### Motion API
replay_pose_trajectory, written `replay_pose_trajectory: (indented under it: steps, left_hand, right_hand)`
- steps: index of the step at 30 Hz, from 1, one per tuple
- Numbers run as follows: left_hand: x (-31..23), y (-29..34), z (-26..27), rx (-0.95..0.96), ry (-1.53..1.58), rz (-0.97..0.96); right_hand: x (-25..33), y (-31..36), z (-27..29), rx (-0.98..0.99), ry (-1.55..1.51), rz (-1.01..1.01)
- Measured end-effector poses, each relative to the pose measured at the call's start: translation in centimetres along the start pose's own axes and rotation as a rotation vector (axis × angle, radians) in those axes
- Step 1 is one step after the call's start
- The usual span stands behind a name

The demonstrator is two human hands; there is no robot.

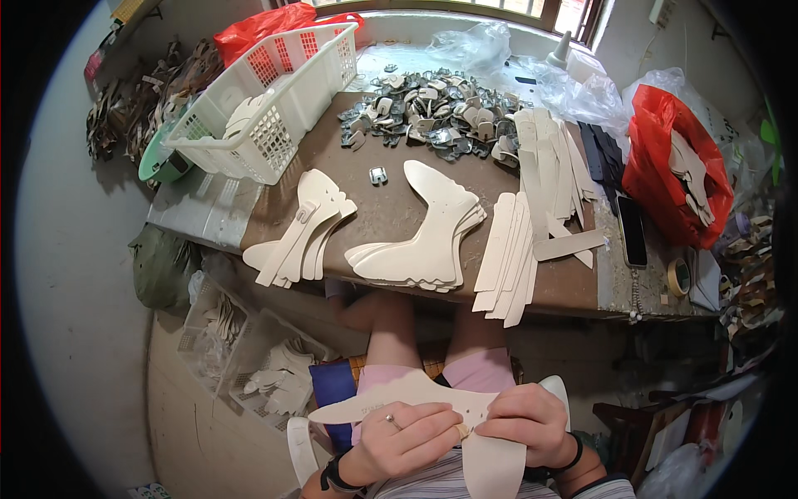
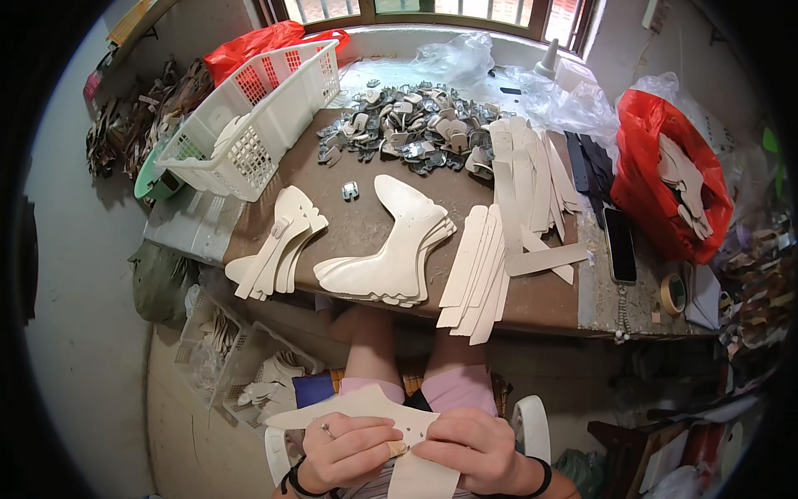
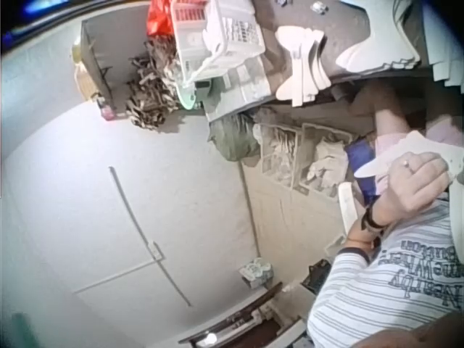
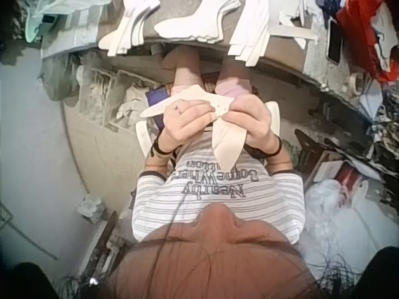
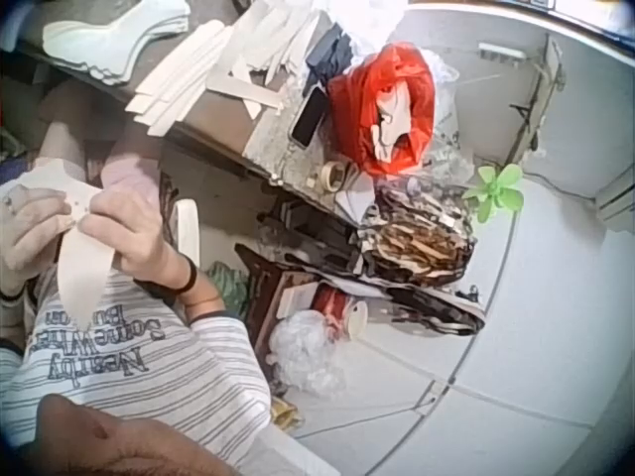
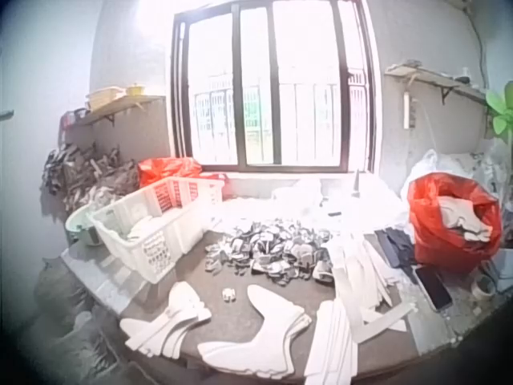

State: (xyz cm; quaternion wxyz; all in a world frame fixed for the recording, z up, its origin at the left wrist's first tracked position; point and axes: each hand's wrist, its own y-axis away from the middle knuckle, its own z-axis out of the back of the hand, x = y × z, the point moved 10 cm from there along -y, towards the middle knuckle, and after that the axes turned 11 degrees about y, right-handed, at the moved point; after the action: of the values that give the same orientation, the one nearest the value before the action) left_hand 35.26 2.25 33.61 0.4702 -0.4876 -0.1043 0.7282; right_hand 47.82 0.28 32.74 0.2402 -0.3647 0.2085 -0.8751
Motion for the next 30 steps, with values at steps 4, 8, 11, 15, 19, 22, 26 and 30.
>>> replay_pose_trajectory:
  steps: [4,8,11,15,19,22,26,30]
  left_hand:
    - [1.2,1.3,-0.2,-0.134,0.113,0.046]
    - [3.5,1.5,-0.5,-0.115,0.213,0.346]
    - [3.8,1.4,-0.6,-0.075,0.256,0.345]
    - [4.0,2.0,-0.7,-0.075,0.358,0.311]
    - [1.5,2.3,-0.5,-0.052,0.256,0.086]
    - [0.6,2.5,-0.2,-0.097,0.262,-0.043]
    - [0.6,2.9,0.9,-0.248,0.418,-0.095]
    - [0.1,2.6,1.3,-0.217,0.366,-0.109]
  right_hand:
    - [0.1,-0.1,0.1,-0.021,-0.017,-0.046]
    - [0.5,-0.6,0.2,-0.006,0.031,-0.021]
    - [1.1,-0.2,-0.1,0.023,0.032,0.04]
    - [2.6,-0.4,0.4,0.056,0.092,0.067]
    - [2.4,-0.4,1.0,0.027,0.081,-0.074]
    - [0.9,-0.2,1.1,-0.005,-0.045,-0.151]
    - [1.8,-0.6,1.0,0.04,-0.075,0.046]
    - [3.2,-0.3,0.5,0.088,0.075,0.188]
